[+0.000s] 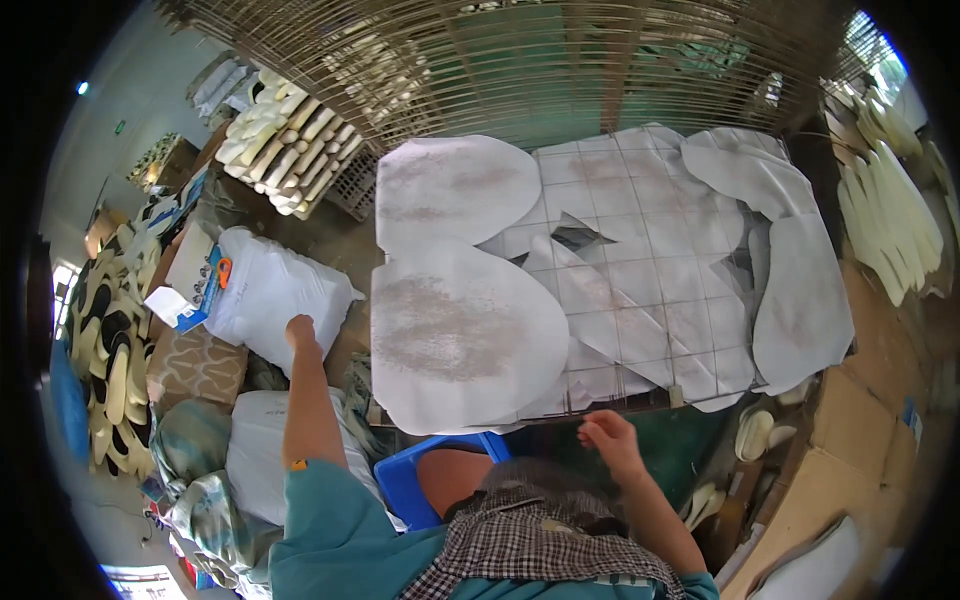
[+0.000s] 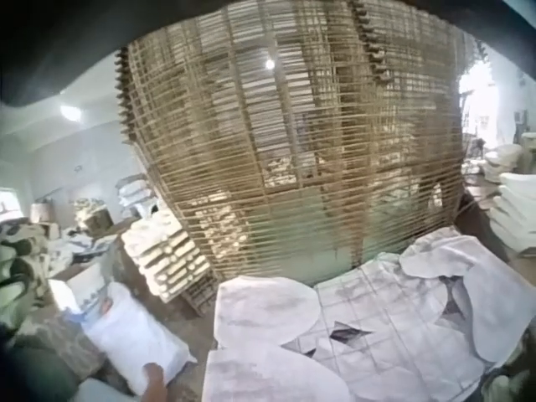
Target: The worker is applying adhesive to foam components using a spray gun in a factory setting.
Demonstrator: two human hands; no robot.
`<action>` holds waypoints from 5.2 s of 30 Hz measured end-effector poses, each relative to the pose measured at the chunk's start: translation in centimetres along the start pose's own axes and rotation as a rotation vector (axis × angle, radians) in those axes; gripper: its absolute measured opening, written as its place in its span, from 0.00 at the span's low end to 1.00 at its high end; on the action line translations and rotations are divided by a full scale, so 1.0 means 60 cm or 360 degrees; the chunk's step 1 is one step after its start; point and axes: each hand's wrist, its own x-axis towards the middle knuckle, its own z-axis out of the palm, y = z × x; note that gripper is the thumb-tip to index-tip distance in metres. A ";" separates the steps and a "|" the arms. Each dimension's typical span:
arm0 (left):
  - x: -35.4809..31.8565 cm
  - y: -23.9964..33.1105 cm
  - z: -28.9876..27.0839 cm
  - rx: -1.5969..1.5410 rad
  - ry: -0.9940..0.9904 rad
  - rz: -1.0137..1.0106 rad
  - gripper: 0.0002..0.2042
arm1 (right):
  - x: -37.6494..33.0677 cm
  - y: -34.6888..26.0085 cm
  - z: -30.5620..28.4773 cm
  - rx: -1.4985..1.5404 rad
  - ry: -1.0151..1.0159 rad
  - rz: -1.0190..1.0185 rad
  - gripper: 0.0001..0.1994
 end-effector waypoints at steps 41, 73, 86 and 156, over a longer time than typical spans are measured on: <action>-1.428 0.146 0.485 0.1294 -0.3049 0.0652 0.10 | -0.963 0.117 -0.322 0.0548 0.2918 -0.0985 0.17; -1.516 0.199 0.447 0.1075 -0.3412 0.0757 0.11 | -1.011 0.135 -0.181 0.0426 0.3225 -0.0870 0.25; -1.745 0.254 0.412 0.0267 -0.3820 0.1134 0.12 | -1.013 0.107 -0.172 0.0530 0.2740 -0.0750 0.25; -1.510 0.619 0.167 -0.1462 -0.4066 -0.0645 0.28 | -1.040 0.112 -0.158 0.0711 0.3324 -0.0779 0.24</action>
